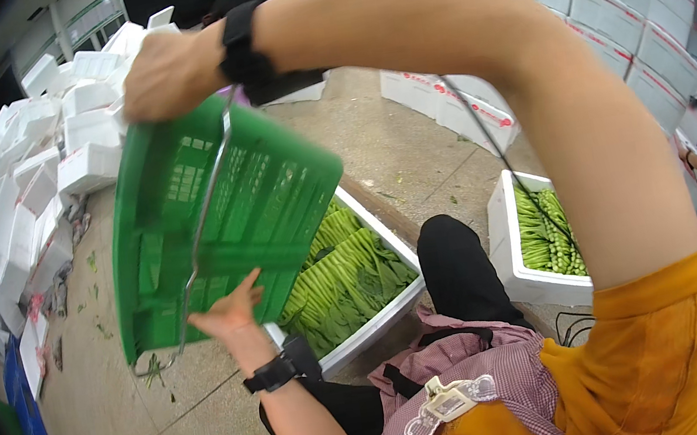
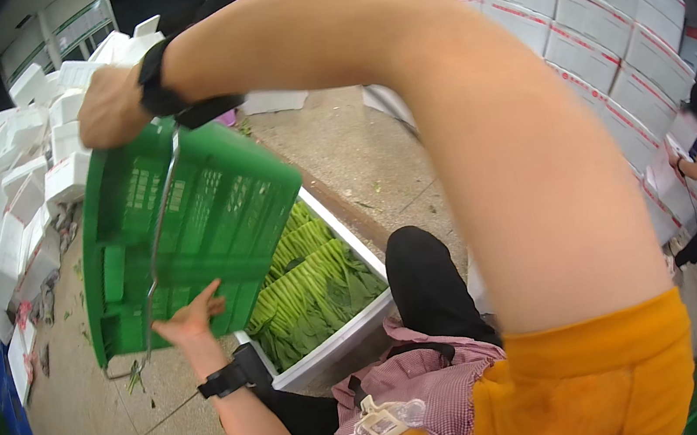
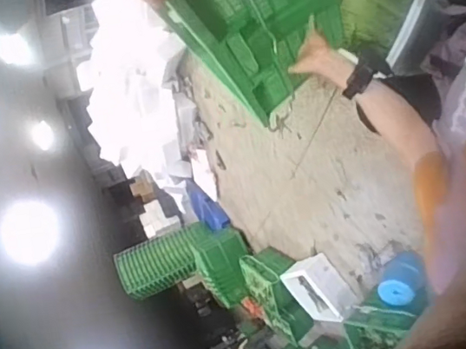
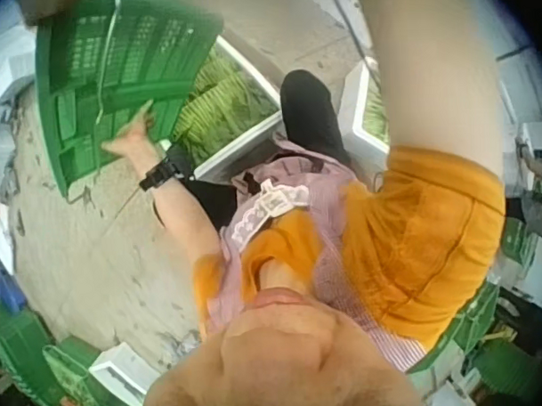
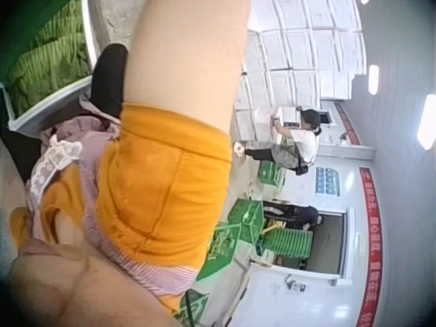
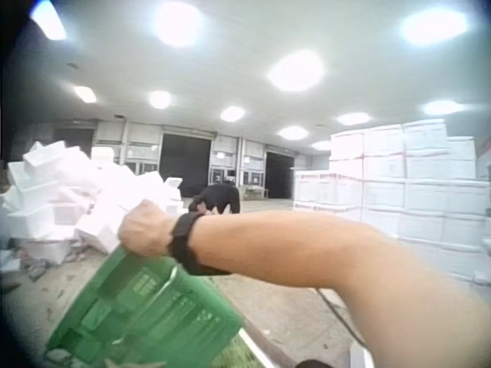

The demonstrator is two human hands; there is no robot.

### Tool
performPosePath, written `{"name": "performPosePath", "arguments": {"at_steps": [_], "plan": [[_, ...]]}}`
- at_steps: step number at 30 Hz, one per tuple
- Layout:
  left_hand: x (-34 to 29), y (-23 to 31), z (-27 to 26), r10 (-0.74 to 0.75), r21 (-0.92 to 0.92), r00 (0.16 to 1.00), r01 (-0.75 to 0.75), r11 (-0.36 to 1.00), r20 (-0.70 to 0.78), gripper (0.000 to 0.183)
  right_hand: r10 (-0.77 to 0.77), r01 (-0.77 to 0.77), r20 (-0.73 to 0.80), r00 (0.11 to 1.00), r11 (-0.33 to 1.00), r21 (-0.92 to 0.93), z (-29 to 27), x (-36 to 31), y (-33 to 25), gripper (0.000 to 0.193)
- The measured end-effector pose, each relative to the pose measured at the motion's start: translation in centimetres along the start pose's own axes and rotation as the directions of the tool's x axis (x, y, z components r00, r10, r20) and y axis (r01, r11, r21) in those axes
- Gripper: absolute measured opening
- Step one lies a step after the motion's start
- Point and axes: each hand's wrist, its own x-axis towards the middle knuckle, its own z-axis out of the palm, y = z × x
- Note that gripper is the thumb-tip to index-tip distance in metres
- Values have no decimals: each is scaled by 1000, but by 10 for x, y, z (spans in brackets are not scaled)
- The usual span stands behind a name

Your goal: Packing green vegetables into a foam box and organizing them in layers.

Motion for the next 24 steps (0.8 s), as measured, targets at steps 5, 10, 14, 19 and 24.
{"name": "performPosePath", "arguments": {"at_steps": [5,10,14,19,24], "plan": [[68,-105,-8,-273,292,696,95,952,664,98,251,-244,72,965,966,-90,-16,-125,60,13],[94,-171,-18,-425,688,570,-399,606,704,91,596,-569,92,798,795,-212,1,-274,96,13],[96,-177,-36,-414,846,752,-524,96,513,58,793,-776,202,574,606,-176,72,-427,90,16],[79,-135,-69,-239,877,873,-463,-126,426,49,745,-688,559,365,620,-377,229,-549,-40,13],[62,-57,-114,21,957,980,-190,-220,199,54,826,-917,563,-4,222,-331,279,-639,-123,23]]}}
